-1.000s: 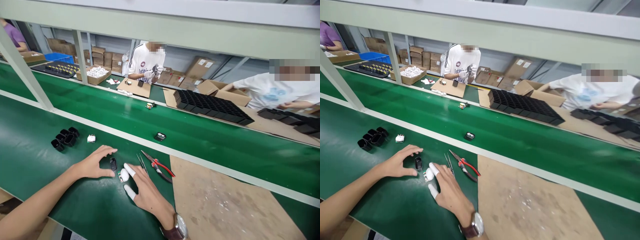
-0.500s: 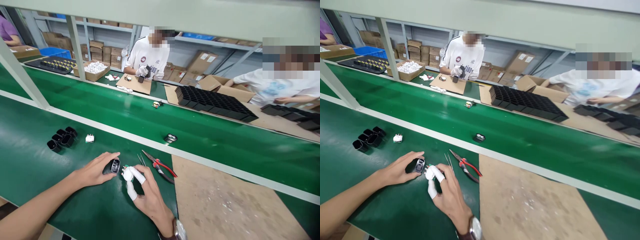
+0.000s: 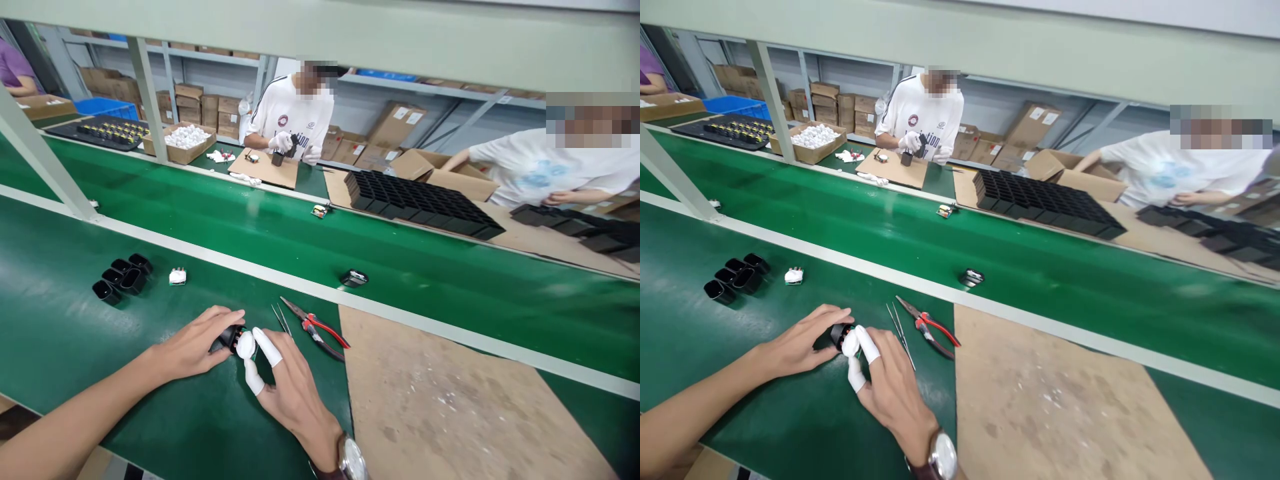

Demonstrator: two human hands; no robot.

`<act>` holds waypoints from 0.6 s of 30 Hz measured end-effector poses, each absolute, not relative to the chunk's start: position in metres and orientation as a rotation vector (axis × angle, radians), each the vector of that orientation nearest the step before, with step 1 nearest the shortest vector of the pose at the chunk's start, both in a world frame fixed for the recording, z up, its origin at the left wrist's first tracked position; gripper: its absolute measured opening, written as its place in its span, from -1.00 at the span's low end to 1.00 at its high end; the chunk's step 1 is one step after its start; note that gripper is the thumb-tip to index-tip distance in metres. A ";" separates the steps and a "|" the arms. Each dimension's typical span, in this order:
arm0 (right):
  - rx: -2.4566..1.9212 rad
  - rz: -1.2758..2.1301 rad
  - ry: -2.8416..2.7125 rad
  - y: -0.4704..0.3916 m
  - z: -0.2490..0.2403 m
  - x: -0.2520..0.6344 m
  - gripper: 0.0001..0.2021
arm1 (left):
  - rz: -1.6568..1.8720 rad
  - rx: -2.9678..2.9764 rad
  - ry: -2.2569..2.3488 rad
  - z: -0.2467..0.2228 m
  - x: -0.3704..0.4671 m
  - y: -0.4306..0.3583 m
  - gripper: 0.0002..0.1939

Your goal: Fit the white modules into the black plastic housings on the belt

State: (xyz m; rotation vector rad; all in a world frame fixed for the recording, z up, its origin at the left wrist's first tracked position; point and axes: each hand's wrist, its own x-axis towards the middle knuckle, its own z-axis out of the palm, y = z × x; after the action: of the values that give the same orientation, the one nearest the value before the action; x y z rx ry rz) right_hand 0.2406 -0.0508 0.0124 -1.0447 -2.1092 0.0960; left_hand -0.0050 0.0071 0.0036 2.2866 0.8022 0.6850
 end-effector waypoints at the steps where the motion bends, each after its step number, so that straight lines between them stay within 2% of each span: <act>1: -1.058 0.085 -2.111 -0.051 0.013 0.240 -0.32 | 0.685 2.291 0.805 0.003 -0.005 0.007 -0.17; 13: -1.142 -0.015 -2.233 -0.055 0.010 0.236 -0.37 | 0.670 2.365 0.834 -0.002 -0.002 0.003 -0.22; 18: -1.094 0.040 -2.204 -0.053 0.011 0.241 -0.44 | 0.696 2.305 0.825 -0.001 -0.001 0.005 -0.23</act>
State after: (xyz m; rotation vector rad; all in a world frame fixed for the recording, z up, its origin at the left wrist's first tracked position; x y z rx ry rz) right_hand 0.2412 -0.0531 0.0108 -1.0936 -2.2037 0.0399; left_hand -0.0007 0.0052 -0.0005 2.3053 0.8247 0.6960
